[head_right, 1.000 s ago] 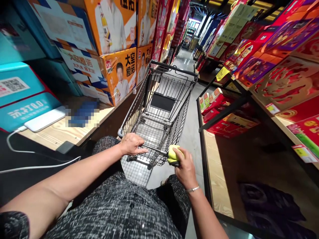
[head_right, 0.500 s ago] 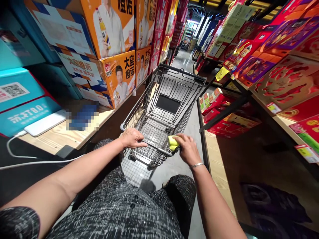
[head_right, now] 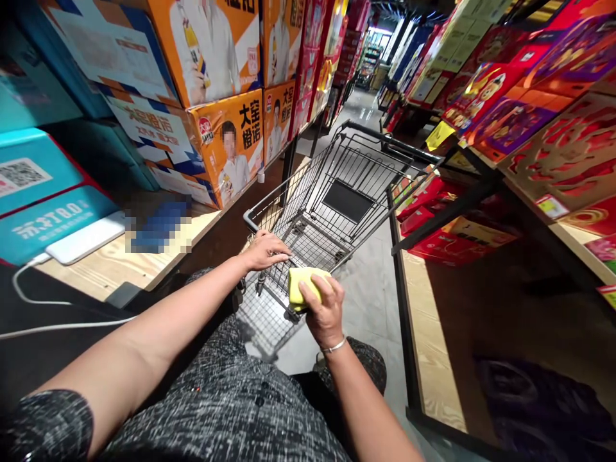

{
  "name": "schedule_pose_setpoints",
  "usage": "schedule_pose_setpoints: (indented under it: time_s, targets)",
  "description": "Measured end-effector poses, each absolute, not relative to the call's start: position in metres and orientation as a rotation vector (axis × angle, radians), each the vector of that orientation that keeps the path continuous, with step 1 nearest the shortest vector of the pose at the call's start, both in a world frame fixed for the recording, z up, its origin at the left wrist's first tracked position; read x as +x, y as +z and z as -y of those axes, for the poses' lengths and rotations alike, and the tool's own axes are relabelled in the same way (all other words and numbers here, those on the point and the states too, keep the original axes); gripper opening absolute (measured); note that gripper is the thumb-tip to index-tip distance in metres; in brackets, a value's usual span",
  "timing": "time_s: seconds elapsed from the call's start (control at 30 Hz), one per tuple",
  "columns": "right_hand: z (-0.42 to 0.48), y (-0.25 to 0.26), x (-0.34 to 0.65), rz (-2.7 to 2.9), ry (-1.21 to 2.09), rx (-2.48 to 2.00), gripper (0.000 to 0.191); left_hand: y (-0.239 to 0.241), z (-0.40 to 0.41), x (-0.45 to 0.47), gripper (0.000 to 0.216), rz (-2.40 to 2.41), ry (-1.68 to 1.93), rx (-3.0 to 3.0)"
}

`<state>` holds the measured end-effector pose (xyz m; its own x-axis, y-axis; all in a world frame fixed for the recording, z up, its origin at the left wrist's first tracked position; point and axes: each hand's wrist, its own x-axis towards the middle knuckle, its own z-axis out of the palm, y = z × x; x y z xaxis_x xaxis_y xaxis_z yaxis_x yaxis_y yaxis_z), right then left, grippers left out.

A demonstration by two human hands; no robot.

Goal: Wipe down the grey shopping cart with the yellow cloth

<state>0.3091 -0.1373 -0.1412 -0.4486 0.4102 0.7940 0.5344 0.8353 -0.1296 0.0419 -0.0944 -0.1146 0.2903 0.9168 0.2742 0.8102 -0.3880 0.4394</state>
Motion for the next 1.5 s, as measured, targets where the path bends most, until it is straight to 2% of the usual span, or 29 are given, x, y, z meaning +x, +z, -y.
schedule_pose_setpoints:
  time_s: [0.17, 0.5, 0.67, 0.9, 1.07, 1.2, 1.4, 1.5]
  targets:
    - [0.133, -0.168, 0.291, 2.093, -0.493, -0.716, 0.053, -0.117, 0.085, 0.04, 0.014, -1.554, 0.799, 2.34]
    - [0.137, -0.178, 0.29, 2.105, -0.511, -0.744, 0.047, -0.117, 0.076, 0.035, 0.014, -1.484, 0.81, 2.38]
    - [0.141, -0.211, 0.292, 2.249, -0.455, -0.701, 0.042, -0.119, 0.073, 0.034, 0.012, -1.464, 0.833, 2.376]
    - [0.144, -0.262, 0.286, 2.372, -0.343, -0.791, 0.046, -0.122, 0.069, 0.032, 0.014, -1.458, 0.827, 2.375]
    - [0.143, -0.276, 0.29, 2.574, -0.21, -0.585, 0.036, -0.125, 0.068, 0.031, 0.016, -1.479, 0.813, 2.375]
    - [0.143, -0.253, 0.29, 2.661, -0.166, -0.567, 0.036, -0.124, 0.066, 0.029, 0.016, -1.466, 0.793, 2.376]
    - [0.135, -0.154, 0.302, 2.427, -0.226, -0.669, 0.05, -0.111, 0.07, 0.04, 0.015, -1.5, 0.709, 2.32]
    - [0.118, -0.124, 0.313, 2.253, -0.262, -0.714, 0.058, -0.106, 0.078, 0.062, 0.024, -1.475, 0.738, 2.368]
